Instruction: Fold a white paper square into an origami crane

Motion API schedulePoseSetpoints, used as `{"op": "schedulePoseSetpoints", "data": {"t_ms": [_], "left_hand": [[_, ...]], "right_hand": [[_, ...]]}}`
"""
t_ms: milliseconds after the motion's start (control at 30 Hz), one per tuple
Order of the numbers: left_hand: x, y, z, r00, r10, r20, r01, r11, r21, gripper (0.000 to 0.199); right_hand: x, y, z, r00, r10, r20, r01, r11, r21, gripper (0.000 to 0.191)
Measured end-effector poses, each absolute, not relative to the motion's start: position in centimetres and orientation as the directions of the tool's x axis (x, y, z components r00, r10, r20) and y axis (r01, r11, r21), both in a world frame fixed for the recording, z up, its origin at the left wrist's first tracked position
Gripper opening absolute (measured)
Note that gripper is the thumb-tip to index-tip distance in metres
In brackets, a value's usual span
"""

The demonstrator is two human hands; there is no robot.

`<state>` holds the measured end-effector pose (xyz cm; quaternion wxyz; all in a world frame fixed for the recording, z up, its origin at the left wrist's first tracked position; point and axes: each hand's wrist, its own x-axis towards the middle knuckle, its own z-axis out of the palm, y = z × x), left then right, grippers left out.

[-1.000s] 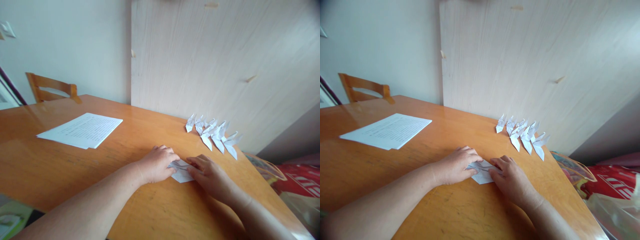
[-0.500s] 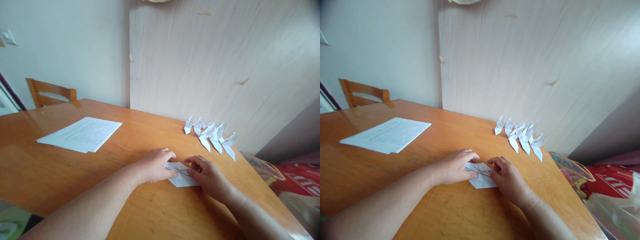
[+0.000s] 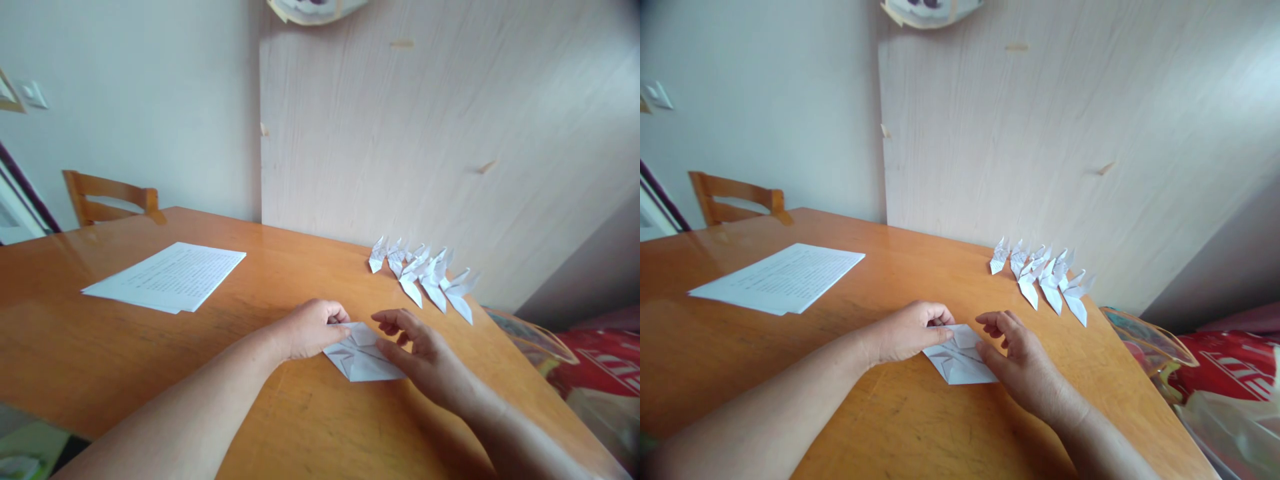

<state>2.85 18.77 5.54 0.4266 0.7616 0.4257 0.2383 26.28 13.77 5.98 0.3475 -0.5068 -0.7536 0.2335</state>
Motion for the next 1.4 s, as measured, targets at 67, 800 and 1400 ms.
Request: {"op": "schedulePoseSetpoints", "data": {"t_ms": [67, 800, 1400], "left_hand": [[2.9, 18.7, 5.6, 0.517, 0.856, 0.029, 0.43, -0.288, 0.855, 0.028], [3.1, 17.4, 7.1, 0.705, 0.669, 0.235, 0.586, -0.736, 0.338, 0.015], [2.8, 17.3, 7.1, 0.735, 0.651, 0.191, 0.561, -0.741, 0.369, 0.018]], "right_hand": [[26.3, 13.7, 6.2, -0.231, 0.943, 0.241, 0.616, 0.333, -0.713, 0.034], [24.8, 12.2, 6.9, -0.488, 0.837, 0.247, 0.751, 0.547, -0.371, 0.021], [25.0, 12.4, 7.0, -0.525, 0.829, 0.191, 0.753, 0.557, -0.35, 0.011]]}}
